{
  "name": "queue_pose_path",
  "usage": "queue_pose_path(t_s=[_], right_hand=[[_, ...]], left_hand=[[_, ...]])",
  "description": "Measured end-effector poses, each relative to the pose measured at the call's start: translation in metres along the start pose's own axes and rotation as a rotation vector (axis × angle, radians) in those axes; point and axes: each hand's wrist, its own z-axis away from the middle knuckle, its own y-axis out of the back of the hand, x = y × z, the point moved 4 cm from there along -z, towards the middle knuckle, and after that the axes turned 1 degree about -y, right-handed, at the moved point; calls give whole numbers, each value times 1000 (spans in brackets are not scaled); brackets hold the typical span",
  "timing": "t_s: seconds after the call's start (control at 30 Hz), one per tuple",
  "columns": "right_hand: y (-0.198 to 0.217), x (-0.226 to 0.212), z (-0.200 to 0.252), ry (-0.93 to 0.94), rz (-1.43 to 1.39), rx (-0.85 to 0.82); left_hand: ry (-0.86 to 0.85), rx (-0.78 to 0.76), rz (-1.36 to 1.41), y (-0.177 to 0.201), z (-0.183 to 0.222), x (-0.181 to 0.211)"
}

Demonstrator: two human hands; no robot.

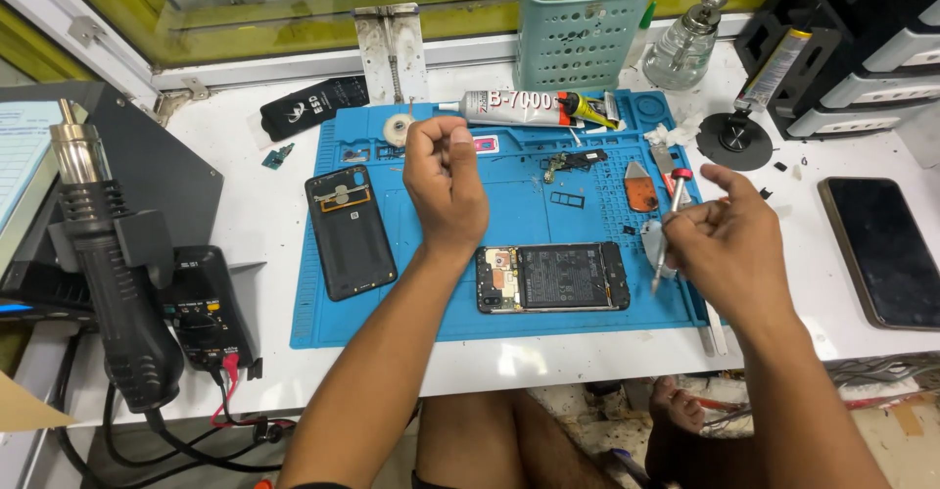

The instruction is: Disassembling a mobile phone to inspect and repair internal components using a precision screwdriver

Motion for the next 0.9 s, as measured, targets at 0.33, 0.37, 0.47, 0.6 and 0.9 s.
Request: queue_pose_path(t_s=[0.33,0.37,0.47,0.6,0.9], right_hand=[[-62,17,-15,31,-511,-25],[-68,22,-17,4,-548,-21],[-75,27,-19,-26,-587,-3],[-79,31,-20,-32,-568,6],[-78,38,-23,-72,-564,-5]], left_hand=[[17,-30,3,-6,7,-5],[7,-36,-2,-6,6,-3],[-2,-49,-6,-6,7,-1],[-13,-44,-5,-5,6,-1],[-31,-56,-7,-6,5,6]])
